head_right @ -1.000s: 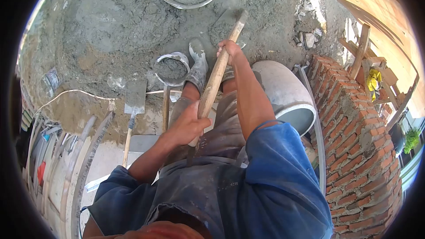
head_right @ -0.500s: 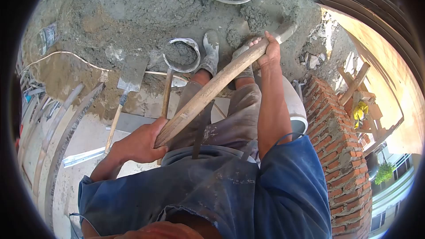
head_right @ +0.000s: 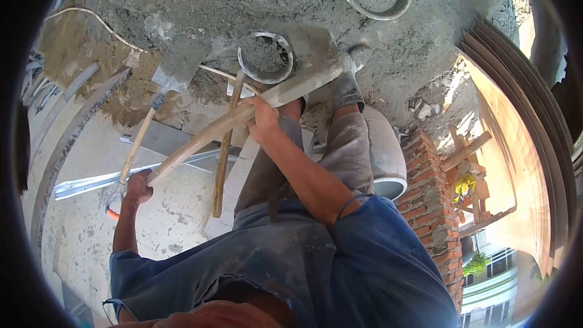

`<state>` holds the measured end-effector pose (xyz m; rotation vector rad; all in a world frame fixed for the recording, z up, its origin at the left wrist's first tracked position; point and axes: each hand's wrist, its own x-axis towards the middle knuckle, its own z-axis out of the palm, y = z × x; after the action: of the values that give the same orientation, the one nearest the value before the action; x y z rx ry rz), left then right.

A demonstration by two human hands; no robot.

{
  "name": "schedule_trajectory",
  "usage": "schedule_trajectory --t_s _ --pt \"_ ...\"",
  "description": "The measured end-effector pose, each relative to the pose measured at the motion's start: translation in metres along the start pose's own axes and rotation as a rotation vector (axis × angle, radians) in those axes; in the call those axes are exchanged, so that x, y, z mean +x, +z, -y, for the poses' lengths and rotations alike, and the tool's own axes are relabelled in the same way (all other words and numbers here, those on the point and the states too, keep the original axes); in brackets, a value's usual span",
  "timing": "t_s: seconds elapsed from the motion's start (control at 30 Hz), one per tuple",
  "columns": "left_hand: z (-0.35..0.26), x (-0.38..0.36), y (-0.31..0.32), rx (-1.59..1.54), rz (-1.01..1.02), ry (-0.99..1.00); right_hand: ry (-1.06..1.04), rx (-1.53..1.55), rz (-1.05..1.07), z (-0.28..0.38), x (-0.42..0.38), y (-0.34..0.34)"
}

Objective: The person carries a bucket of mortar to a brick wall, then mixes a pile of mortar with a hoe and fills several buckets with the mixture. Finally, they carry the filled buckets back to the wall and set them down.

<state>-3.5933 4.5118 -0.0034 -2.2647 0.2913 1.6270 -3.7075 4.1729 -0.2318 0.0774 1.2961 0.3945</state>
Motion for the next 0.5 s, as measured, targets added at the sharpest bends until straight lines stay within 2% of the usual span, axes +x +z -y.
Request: schedule_trajectory --t_s 0.13,0.27,0.3,0.37,0.4,0.43,0.5 --pt "-0.042 0.039 0.041 -0.247 -0.193 0.144 -0.257 -0.089 -0.026 0.065 -0.032 0.034" --pt "-0.111 0.068 0.059 -0.544 -0.323 0.227 -0.495 -0.382 0.12 0.142 -0.068 0.107" --pt "-0.135 0.073 0.052 -0.628 -0.288 0.204 -0.59 -0.463 0.123 0.157 -0.088 0.141" --pt "-0.189 0.09 0.03 -0.858 -0.366 0.347 -0.708 -0.638 0.257 0.206 -0.092 0.192" --pt "-0.219 0.102 0.017 -0.973 -0.317 0.378 -0.777 -0.712 0.278 0.232 -0.09 0.221" --pt "-0.25 0.099 -0.023 -1.02 -0.258 0.377 -0.868 -0.752 0.233 0.247 -0.091 0.254" --pt "-0.305 0.13 -0.055 -1.158 -0.276 0.479 -0.978 -0.866 0.162 0.29 -0.068 0.305"
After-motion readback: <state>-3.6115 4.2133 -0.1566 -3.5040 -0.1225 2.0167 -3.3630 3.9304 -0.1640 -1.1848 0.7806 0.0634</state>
